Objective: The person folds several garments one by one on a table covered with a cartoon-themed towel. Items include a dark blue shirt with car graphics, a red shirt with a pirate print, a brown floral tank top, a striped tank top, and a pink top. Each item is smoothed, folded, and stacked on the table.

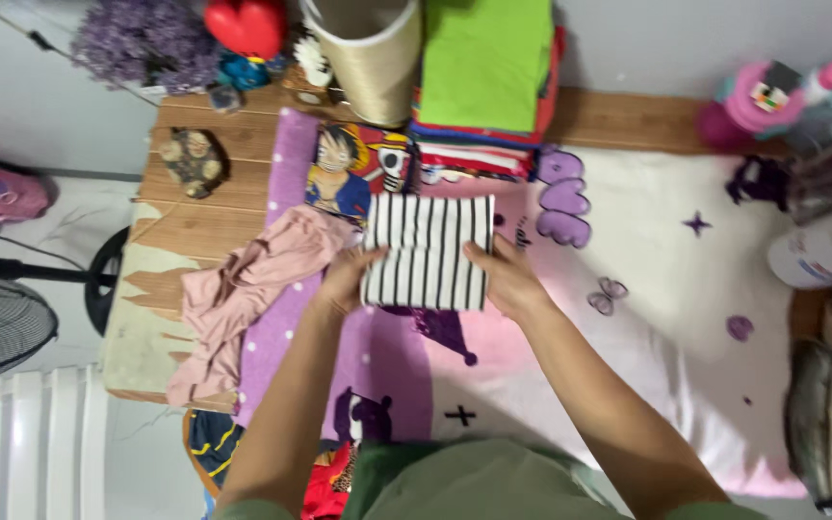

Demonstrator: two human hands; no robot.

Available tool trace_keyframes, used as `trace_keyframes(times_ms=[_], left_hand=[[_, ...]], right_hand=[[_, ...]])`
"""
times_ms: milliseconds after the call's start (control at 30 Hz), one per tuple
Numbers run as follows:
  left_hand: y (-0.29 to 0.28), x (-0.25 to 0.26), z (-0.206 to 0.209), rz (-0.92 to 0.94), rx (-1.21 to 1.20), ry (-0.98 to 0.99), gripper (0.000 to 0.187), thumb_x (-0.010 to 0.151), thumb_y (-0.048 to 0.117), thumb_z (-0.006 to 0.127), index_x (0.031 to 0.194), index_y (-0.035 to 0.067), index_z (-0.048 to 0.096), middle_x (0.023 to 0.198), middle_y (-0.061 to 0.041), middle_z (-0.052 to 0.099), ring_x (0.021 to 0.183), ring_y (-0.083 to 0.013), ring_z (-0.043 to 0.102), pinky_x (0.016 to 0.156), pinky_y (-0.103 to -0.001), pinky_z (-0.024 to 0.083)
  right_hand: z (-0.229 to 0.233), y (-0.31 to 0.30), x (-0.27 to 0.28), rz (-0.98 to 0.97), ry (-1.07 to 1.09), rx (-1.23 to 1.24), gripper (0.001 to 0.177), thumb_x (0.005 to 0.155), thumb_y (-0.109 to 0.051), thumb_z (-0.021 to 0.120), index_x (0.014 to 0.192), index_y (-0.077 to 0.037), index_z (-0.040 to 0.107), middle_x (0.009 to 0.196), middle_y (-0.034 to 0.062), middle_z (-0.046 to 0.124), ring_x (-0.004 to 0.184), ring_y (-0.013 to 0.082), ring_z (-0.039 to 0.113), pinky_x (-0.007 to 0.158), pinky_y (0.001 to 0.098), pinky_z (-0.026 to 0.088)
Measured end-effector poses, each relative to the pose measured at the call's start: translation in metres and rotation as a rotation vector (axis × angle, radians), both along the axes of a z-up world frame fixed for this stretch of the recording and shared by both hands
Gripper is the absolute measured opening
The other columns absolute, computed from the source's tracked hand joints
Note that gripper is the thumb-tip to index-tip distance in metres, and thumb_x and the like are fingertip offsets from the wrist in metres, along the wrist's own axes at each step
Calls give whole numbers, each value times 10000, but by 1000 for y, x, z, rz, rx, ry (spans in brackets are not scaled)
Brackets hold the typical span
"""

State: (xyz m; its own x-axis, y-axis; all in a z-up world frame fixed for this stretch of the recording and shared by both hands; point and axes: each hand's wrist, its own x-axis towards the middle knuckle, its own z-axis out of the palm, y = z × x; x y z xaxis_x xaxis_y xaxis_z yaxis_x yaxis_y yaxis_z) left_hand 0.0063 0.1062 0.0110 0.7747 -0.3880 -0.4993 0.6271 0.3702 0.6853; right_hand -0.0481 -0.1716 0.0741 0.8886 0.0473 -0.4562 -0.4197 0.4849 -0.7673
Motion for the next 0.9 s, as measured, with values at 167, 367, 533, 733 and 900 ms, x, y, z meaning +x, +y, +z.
trace_keyframes(times_ms=[167,367,533,733,900], left_hand=[[41,97,51,139,-57,-61,471,937,285,701,1293,-11,620,1146,-147,733,965,-210,749,854,-365,625],[60,173,48,121,197,1,526,887,339,689,1299,20,621,1100,-114,743,942,-212,735,789,-374,623],[75,182,8,-2,446,-58,583,872,350,752,1272,-61,647,1086,-140,777,939,-242,740,790,-350,598],[79,163,50,-318,1420,-582,633,910,418,760,1370,24,580,1301,-154,688,1157,-292,661,1022,-414,534],[53,129,85,-880,1395,-1223,1188,663,263,827,1661,197,186,1706,-71,145,1589,-361,177,1191,-637,142]], right_hand=[[8,58,106,-102,-89,10,433,965,-262,681,1315,-22,597,1196,53,686,1084,155,635,960,328,530],[-31,92,185,-98,-190,-177,545,971,-431,664,1340,-38,582,1250,48,663,1151,131,560,1042,317,439],[-94,99,183,-125,-2,-487,509,996,-454,651,1232,-3,651,1146,74,674,1067,148,563,979,318,445],[-76,92,162,-90,-153,-952,505,987,-421,677,1274,-13,598,1095,156,648,1002,269,608,899,398,499],[-26,119,95,-2,-838,-1594,618,836,-376,779,1321,-64,555,1139,199,601,1031,338,602,882,455,511]])
